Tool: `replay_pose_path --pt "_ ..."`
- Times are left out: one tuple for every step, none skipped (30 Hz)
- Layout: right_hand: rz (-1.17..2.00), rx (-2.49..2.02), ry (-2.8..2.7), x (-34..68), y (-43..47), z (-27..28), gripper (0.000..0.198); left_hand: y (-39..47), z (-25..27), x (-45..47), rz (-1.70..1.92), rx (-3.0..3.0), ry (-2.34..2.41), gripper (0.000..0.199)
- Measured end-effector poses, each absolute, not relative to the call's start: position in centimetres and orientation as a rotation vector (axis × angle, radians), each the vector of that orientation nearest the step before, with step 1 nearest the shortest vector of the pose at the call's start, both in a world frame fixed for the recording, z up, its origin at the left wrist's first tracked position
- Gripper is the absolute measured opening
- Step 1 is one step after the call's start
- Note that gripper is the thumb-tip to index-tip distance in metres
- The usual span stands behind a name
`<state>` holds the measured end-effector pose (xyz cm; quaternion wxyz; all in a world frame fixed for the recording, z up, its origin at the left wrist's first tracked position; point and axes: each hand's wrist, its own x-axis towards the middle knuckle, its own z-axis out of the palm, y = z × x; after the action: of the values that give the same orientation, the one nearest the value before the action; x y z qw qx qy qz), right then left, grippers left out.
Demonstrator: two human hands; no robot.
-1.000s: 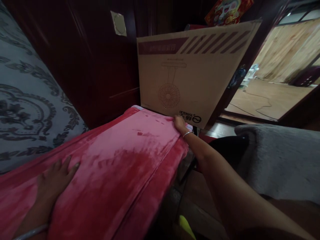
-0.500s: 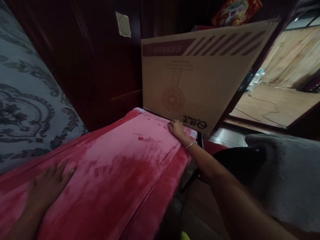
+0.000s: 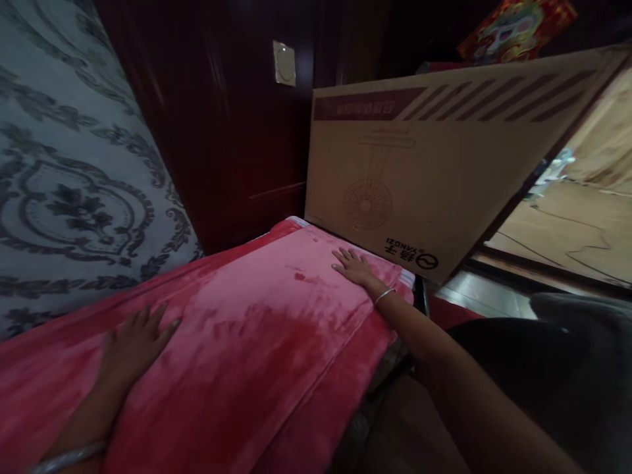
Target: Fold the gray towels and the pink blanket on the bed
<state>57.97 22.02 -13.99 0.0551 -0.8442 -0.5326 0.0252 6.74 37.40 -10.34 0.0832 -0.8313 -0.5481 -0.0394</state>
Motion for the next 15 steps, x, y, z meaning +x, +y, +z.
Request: replay_pose_path --pt "0.078 -2.573 -1.609 57.9 22.0 -14.1 0.067 37.4 -10.3 6.9 -0.121 -2.493 -1.651 0.062" --pt "0.084 -2.58 -1.606 57.9 21.9 -14.2 0.066 37.4 -10.4 7.0 -0.12 -2.502 -1.66 0.065" --pt "0.095 -2.583 -1.607 57.9 21.8 -14.1 0.066 37.4 -10.4 7.1 -0.123 -2.507 -1.671 0.067" --pt "0.115 -2.587 -1.609 57.8 21.7 -13.9 0.066 37.4 -10.5 7.1 -0.129 -2.506 -1.685 0.069" --pt "0.143 -2.594 -1.607 57.7 21.5 -13.6 0.066 37.4 -10.5 7.2 -0.133 -2.503 -1.699 0.07" --pt "0.168 -2.607 -1.595 57.5 21.4 -13.3 0.066 37.4 -10.5 7.3 -0.109 -2.507 -1.734 0.07" --pt "0.183 -2.623 -1.576 57.1 21.4 -13.0 0.065 37.3 -10.3 7.3 -0.095 -2.541 -1.751 0.07" --pt "0.182 -2.641 -1.545 56.6 21.4 -12.6 0.065 37.1 -10.1 7.3 -0.085 -2.568 -1.798 0.071" --pt "0.145 -2.646 -1.511 55.9 21.6 -12.4 0.065 36.8 -9.8 7.2 -0.071 -2.606 -1.85 0.074" --pt "0.084 -2.623 -1.507 54.9 21.8 -12.3 0.066 36.4 -9.5 7.0 -0.087 -2.627 -1.907 0.076" --pt "0.021 -2.564 -1.546 53.6 22.0 -12.2 0.067 35.8 -9.2 6.8 -0.161 -2.622 -1.948 0.077" --pt "-0.026 -2.486 -1.619 52.0 22.2 -12.3 0.067 35.0 -8.9 6.5 -0.218 -2.621 -1.963 0.077" --pt "-0.055 -2.396 -1.714 50.2 22.3 -12.4 0.066 34.0 -8.7 6.1 -0.244 -2.651 -1.921 0.075" --pt "-0.071 -2.299 -1.82 48.1 22.2 -12.6 0.065 32.8 -8.5 5.7 -0.242 -2.702 -1.859 0.073" --pt "-0.08 -2.201 -1.925 46.0 22.0 -12.9 0.064 31.4 -8.5 5.1 -0.216 -2.78 -1.793 0.073"
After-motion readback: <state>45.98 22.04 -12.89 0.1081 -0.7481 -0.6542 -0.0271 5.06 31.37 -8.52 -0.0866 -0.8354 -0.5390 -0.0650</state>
